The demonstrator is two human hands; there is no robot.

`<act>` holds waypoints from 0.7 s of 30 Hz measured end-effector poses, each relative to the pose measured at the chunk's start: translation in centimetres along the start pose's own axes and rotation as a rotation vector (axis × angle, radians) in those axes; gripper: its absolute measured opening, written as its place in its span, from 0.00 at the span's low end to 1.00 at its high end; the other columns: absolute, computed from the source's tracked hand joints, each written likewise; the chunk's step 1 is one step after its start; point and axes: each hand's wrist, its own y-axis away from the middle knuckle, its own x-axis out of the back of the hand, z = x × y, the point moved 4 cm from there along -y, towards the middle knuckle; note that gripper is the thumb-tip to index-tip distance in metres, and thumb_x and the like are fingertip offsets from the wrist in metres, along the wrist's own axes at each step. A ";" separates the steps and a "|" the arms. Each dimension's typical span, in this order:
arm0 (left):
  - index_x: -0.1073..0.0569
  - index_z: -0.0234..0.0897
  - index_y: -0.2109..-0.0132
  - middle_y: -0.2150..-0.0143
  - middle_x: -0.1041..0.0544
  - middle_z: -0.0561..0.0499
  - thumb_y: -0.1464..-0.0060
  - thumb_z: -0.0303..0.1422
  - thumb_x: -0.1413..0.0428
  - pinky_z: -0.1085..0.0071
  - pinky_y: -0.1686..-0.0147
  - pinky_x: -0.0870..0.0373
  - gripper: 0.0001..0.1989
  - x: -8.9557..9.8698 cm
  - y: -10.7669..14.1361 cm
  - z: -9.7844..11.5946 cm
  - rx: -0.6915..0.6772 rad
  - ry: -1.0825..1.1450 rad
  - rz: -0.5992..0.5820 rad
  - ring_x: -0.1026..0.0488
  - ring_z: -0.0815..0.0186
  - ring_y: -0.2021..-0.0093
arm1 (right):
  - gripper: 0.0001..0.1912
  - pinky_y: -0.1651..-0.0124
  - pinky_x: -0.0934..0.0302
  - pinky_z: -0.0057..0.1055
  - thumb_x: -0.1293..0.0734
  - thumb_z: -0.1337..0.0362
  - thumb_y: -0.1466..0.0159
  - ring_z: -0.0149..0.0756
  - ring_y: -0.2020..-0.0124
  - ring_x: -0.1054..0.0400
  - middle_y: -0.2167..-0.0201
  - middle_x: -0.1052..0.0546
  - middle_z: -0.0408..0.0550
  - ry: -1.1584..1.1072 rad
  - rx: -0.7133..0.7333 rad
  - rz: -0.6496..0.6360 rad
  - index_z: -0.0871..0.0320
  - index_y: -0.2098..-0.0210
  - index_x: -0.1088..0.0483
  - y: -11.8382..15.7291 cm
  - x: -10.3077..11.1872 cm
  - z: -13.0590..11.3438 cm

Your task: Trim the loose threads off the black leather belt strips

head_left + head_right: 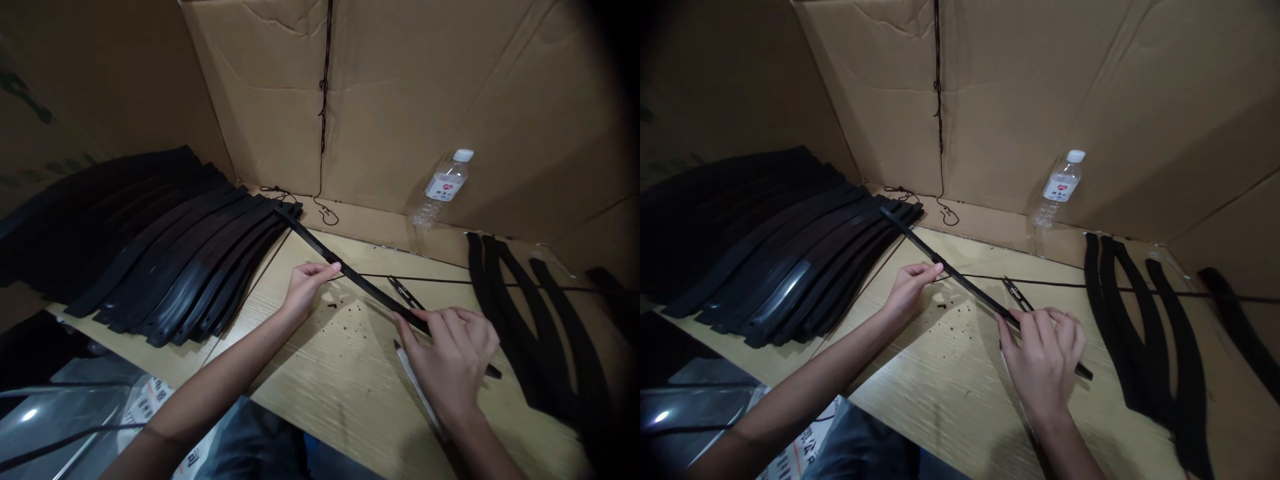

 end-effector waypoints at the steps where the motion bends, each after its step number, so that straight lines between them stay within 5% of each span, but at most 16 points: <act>1: 0.26 0.34 0.81 0.79 0.30 0.53 0.61 0.42 0.30 0.69 0.68 0.42 0.18 -0.1 0.1 0.0 0.003 -0.002 -0.008 0.38 0.71 0.75 | 0.08 0.48 0.43 0.48 0.32 0.58 0.35 0.46 0.58 0.35 0.72 0.28 0.48 0.003 0.010 -0.004 0.56 0.67 0.31 0.1 -0.1 0.0; 5: 0.27 0.34 0.81 0.80 0.33 0.54 0.59 0.44 0.31 0.71 0.72 0.46 0.20 -0.3 0.1 0.1 -0.016 -0.023 -0.032 0.41 0.73 0.76 | 0.07 0.47 0.43 0.48 0.34 0.60 0.34 0.47 0.58 0.35 0.70 0.26 0.49 -0.007 0.017 -0.047 0.56 0.67 0.32 0.0 -0.2 -0.2; 12: 0.26 0.34 0.76 0.77 0.31 0.53 0.57 0.45 0.32 0.72 0.70 0.44 0.19 -0.1 -0.2 0.4 -0.088 0.044 -0.076 0.38 0.71 0.74 | 0.15 0.45 0.45 0.48 0.37 0.59 0.32 0.49 0.55 0.34 0.64 0.22 0.54 -0.030 -0.030 -0.123 0.61 0.50 0.30 -0.2 -0.9 0.4; 21: 0.22 0.35 0.71 0.70 0.25 0.50 0.54 0.45 0.33 0.71 0.63 0.37 0.16 -0.3 -0.3 -0.2 -0.076 0.149 -0.120 0.32 0.68 0.67 | 0.20 0.44 0.44 0.49 0.35 0.49 0.35 0.49 0.52 0.36 0.61 0.22 0.52 -0.276 0.011 -0.245 0.57 0.53 0.27 0.2 -1.8 0.0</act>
